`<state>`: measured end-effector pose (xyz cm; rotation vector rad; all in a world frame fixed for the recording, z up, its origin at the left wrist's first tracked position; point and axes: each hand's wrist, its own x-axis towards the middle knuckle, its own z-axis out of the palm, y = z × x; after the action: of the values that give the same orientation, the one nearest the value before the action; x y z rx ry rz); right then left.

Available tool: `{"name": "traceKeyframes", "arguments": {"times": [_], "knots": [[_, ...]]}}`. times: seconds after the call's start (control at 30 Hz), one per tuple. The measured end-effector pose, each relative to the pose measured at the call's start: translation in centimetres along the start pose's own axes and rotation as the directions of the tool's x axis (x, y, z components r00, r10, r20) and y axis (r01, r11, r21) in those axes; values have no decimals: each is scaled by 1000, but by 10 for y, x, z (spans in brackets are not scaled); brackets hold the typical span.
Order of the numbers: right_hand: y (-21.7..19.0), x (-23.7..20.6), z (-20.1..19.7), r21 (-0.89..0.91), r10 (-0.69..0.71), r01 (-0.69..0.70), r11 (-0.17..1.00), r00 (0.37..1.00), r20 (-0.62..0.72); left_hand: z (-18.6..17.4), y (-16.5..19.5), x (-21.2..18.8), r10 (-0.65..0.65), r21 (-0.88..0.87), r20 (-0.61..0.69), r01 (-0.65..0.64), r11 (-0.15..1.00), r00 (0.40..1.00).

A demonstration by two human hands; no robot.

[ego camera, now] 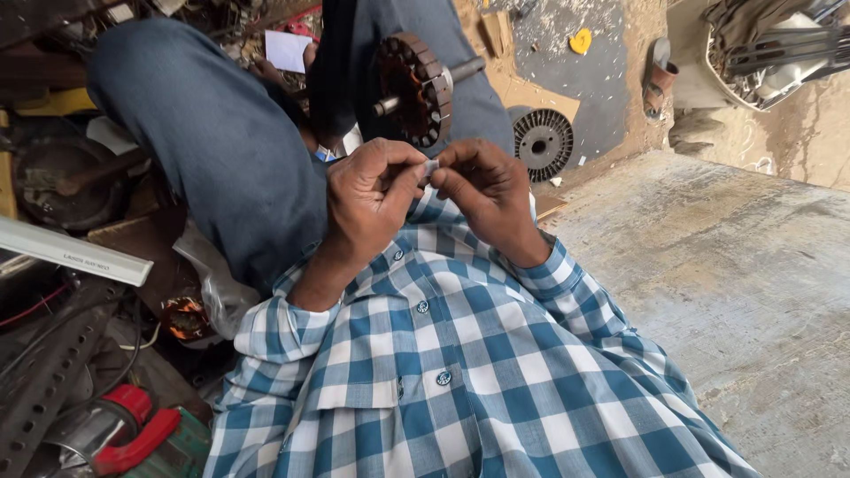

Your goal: The person sits on the floor and repeatedly inserts small white rectangular insulating pieces into the slots of a motor armature held on their lap. They pick up each piece, align it, and press it into place, continuing the process across the armature.

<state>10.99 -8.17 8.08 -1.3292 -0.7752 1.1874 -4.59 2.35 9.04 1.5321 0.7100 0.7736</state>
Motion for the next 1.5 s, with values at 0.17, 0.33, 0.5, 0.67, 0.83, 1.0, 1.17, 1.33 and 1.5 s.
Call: {"name": "traceKeyframes", "arguments": {"times": [0.17, 0.33, 0.5, 0.67, 0.83, 1.0, 1.17, 1.33, 1.5], "knots": [[12, -9, -5, -133, 5, -12, 991, 999, -51, 4, -8, 1, 76, 98, 63, -82, 992, 995], [24, 0, -19, 467, 309, -247, 849, 949, -61, 7, -11, 0, 361, 295, 248, -425, 856, 899], [18, 5, -28, 589, 411, -357, 725, 910, 45, 8, -15, -1, 481, 421, 307, -571, 705, 821], [-4, 1, -13, 255, 27, -31, 966, 999, 18, 7, -16, 1, 376, 294, 179, -414, 862, 909], [-16, 8, -11, -372, -466, 466, 803, 880, 97, 7, -12, 3, 265, 78, 159, -280, 957, 951], [-15, 11, -21, -526, -448, 468, 711, 877, 174, 6, -13, 5, 112, 13, 131, -115, 993, 985], [4, 23, -19, -219, -263, 243, 945, 962, -69, 2, -21, 25, 265, 234, 0, -258, 937, 964], [29, 40, -20, 5, -176, 177, 984, 982, -73, 4, -30, 47, 318, 349, -38, -285, 893, 947], [42, 37, -20, 88, -141, 149, 985, 985, -98, 1, -34, 53, 405, 477, 121, -410, 777, 907]]}}
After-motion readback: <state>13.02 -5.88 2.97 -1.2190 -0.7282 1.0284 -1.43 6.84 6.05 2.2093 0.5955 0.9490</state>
